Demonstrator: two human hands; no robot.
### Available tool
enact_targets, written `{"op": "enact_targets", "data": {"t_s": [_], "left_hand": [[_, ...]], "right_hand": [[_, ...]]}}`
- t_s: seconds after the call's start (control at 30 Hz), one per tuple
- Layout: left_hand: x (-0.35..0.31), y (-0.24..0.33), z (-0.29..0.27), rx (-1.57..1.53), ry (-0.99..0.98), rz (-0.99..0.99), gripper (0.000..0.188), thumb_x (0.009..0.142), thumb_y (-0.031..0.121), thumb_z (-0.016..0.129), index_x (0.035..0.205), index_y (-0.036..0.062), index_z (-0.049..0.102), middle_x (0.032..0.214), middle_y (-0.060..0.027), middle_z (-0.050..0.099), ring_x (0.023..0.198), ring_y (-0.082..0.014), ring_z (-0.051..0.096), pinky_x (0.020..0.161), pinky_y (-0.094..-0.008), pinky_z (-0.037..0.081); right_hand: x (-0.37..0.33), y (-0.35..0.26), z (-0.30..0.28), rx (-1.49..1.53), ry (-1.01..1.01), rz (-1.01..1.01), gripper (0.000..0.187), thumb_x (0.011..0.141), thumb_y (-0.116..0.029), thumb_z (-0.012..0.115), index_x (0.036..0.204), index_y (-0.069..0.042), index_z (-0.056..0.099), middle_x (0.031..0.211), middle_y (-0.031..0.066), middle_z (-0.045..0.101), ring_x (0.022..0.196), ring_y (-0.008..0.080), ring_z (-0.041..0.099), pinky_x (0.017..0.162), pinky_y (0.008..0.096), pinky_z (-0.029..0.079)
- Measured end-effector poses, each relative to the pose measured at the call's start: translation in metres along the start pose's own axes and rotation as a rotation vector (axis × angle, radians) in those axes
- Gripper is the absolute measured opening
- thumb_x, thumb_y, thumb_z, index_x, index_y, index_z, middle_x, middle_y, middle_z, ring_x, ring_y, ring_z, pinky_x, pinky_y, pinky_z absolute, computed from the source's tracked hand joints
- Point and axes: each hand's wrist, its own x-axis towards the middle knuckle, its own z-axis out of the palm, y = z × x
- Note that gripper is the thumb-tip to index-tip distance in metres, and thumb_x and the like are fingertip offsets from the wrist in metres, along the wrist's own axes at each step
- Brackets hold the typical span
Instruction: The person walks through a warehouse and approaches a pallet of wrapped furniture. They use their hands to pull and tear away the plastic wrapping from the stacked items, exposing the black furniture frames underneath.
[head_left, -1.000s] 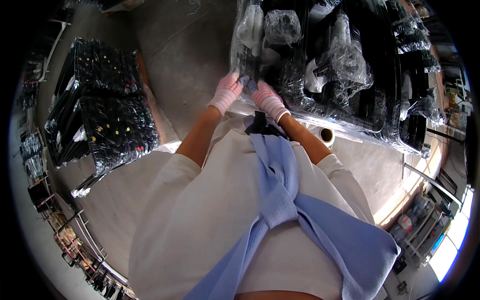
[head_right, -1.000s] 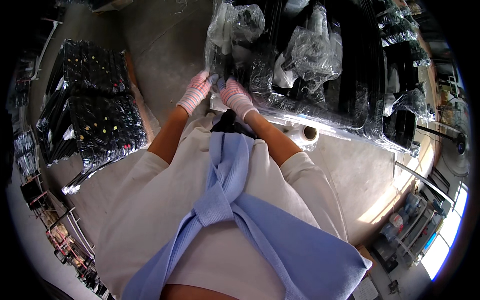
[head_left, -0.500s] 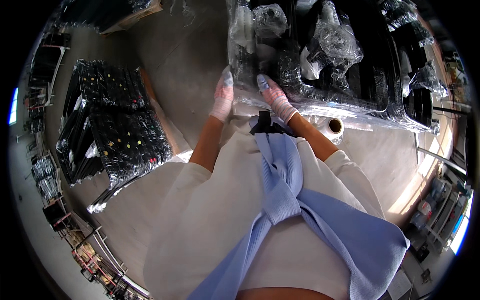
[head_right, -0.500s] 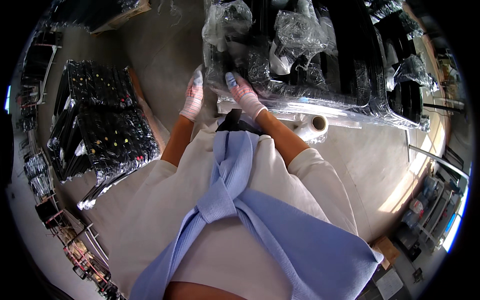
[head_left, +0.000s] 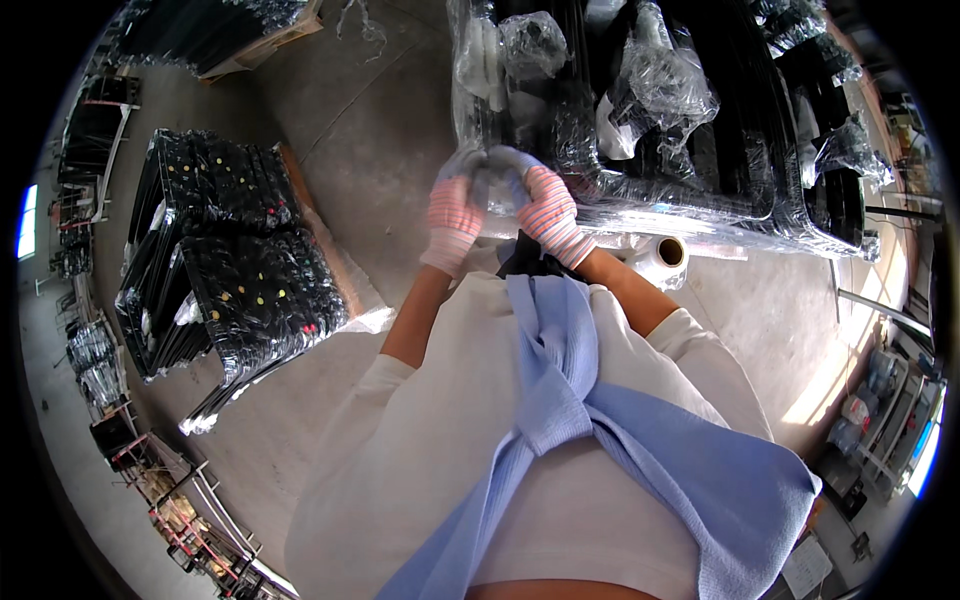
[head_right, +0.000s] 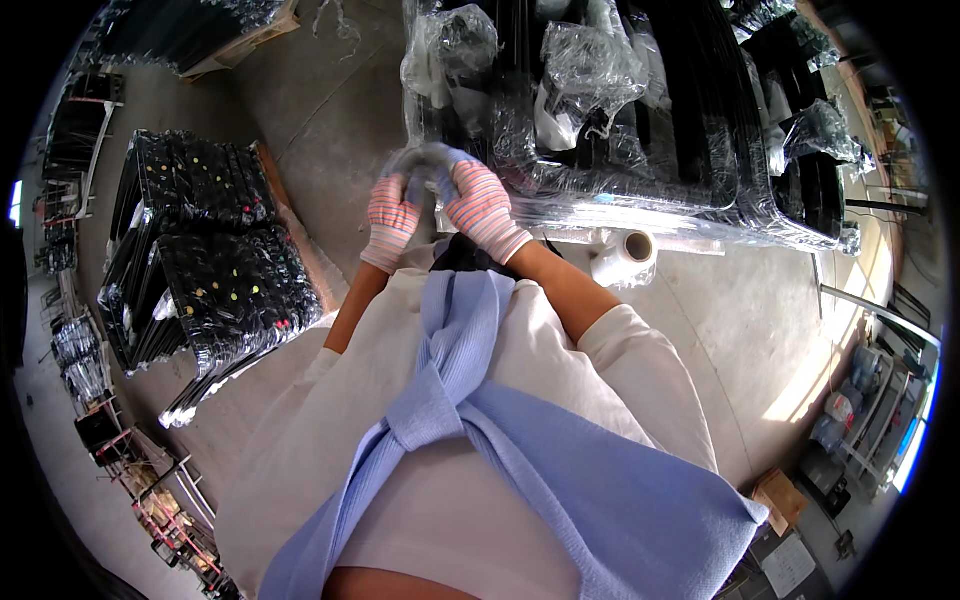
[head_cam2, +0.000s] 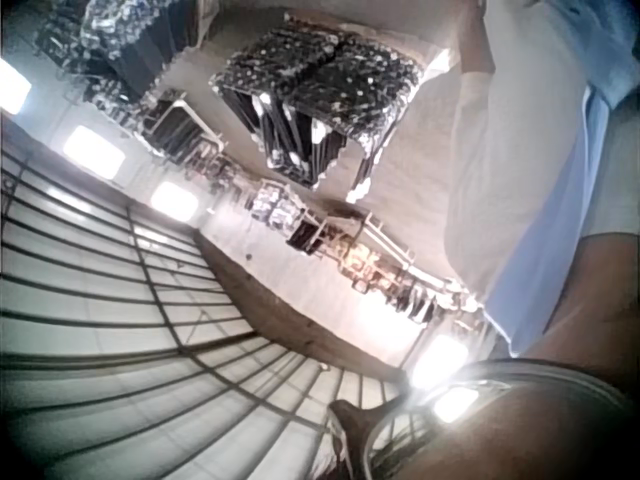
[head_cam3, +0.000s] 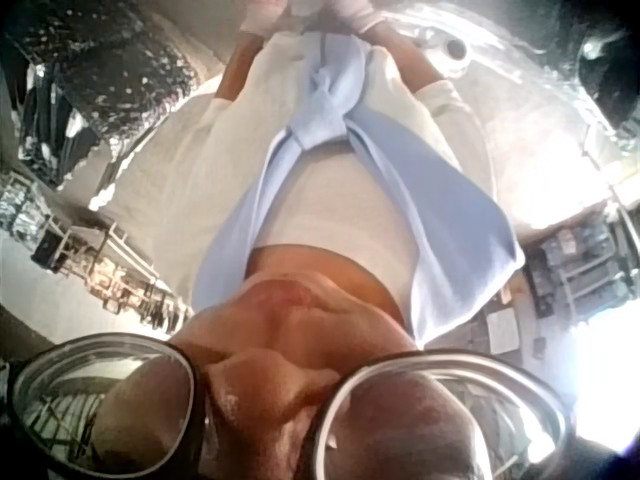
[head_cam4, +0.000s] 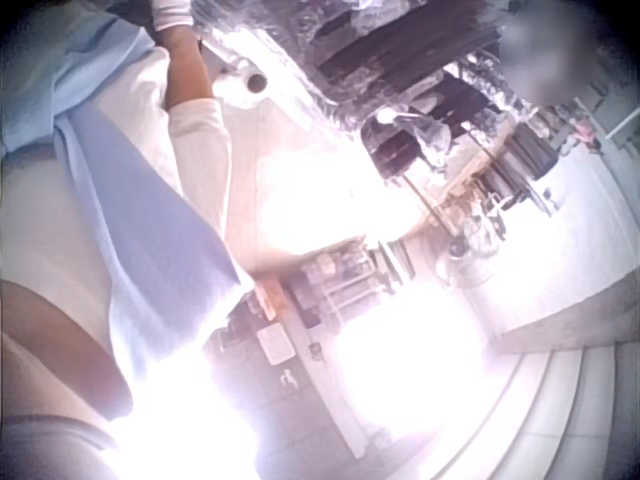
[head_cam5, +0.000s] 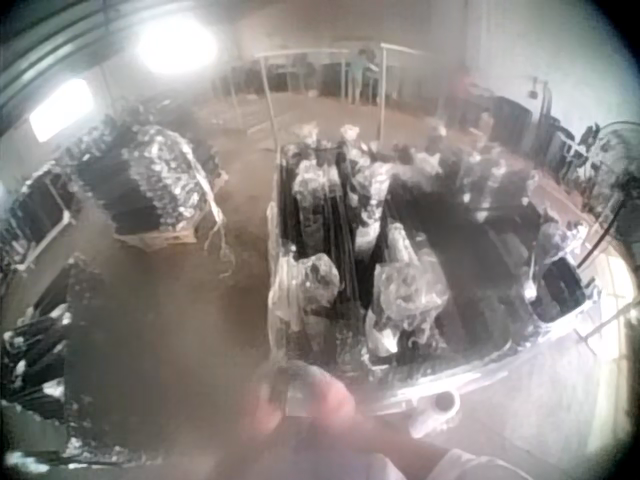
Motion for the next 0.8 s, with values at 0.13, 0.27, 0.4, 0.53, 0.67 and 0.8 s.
{"op": "enact_targets", "data": {"t_s": [0.13, 0.27, 0.4, 0.53, 0.67, 0.8], "left_hand": [[0.006, -0.018, 0.016, -0.227, 0.246, 0.293, 0.034, 0.073, 0.001, 0.054, 0.107, 0.0058, 0.058, 0.106, -0.015, 0.058, 0.098, -0.0302, 0.055, 0.086, -0.0328, 0.044], [0.006, -0.01, -0.009, -0.458, 0.035, 0.063, 0.032, 0.079, 0.001, 0.052, 0.11, 0.0066, 0.056, 0.103, -0.0136, 0.06, 0.098, -0.0207, 0.057, 0.084, -0.0294, 0.044], [-0.005, 0.035, -0.073, -0.505, 0.298, 0.306, 0.027, 0.083, 0.005, 0.05, 0.109, 0.0022, 0.056, 0.104, -0.0116, 0.061, 0.095, -0.0208, 0.058, 0.083, -0.0285, 0.044], [-0.022, 0.081, -0.162, -0.61, 0.561, 0.698, 0.032, 0.084, 0.018, 0.054, 0.112, 0.0033, 0.052, 0.11, -0.0098, 0.054, 0.096, -0.0164, 0.053, 0.09, -0.0325, 0.037], [-0.059, 0.109, -0.242, -0.632, 0.64, 1.102, 0.032, 0.084, 0.026, 0.054, 0.109, 0.0083, 0.05, 0.105, -0.0064, 0.052, 0.095, -0.0138, 0.048, 0.09, -0.0346, 0.033], [-0.07, 0.133, -0.262, -0.626, 0.607, 1.272, 0.03, 0.084, 0.024, 0.054, 0.109, 0.0076, 0.051, 0.104, -0.0066, 0.053, 0.095, -0.014, 0.049, 0.089, -0.0336, 0.034]], "right_hand": [[-0.001, -0.004, -0.002, -0.234, -0.139, 0.039, 0.031, 0.08, -0.011, 0.052, 0.111, -0.011, 0.054, 0.102, 0.0174, 0.058, 0.094, 0.0377, 0.052, 0.081, 0.0404, 0.044], [0.005, -0.022, -0.009, 0.036, -0.22, 0.199, 0.027, 0.085, -0.008, 0.051, 0.111, -0.003, 0.054, 0.102, 0.0133, 0.06, 0.095, 0.0215, 0.057, 0.083, 0.0303, 0.043], [0.013, -0.071, -0.04, 0.461, -0.061, 0.178, 0.022, 0.087, -0.008, 0.052, 0.107, 0.0, 0.055, 0.094, 0.0056, 0.062, 0.086, 0.01, 0.053, 0.078, 0.0257, 0.044], [0.009, -0.167, -0.116, 0.428, 0.213, -0.302, 0.011, 0.084, -0.006, 0.054, 0.093, 0.0, 0.055, 0.08, 0.0043, 0.059, 0.072, 0.0073, 0.053, 0.061, 0.0201, 0.043], [0.008, -0.265, -0.192, -0.334, -0.121, -0.759, 0.014, 0.076, -0.018, 0.053, 0.082, -0.005, 0.055, 0.068, 0.0076, 0.055, 0.051, 0.0188, 0.05, 0.045, 0.0296, 0.04], [0.006, -0.294, -0.197, -0.333, -0.41, -0.923, 0.014, 0.078, -0.017, 0.052, 0.084, -0.004, 0.056, 0.07, 0.0072, 0.056, 0.054, 0.0172, 0.05, 0.048, 0.0281, 0.04]]}}
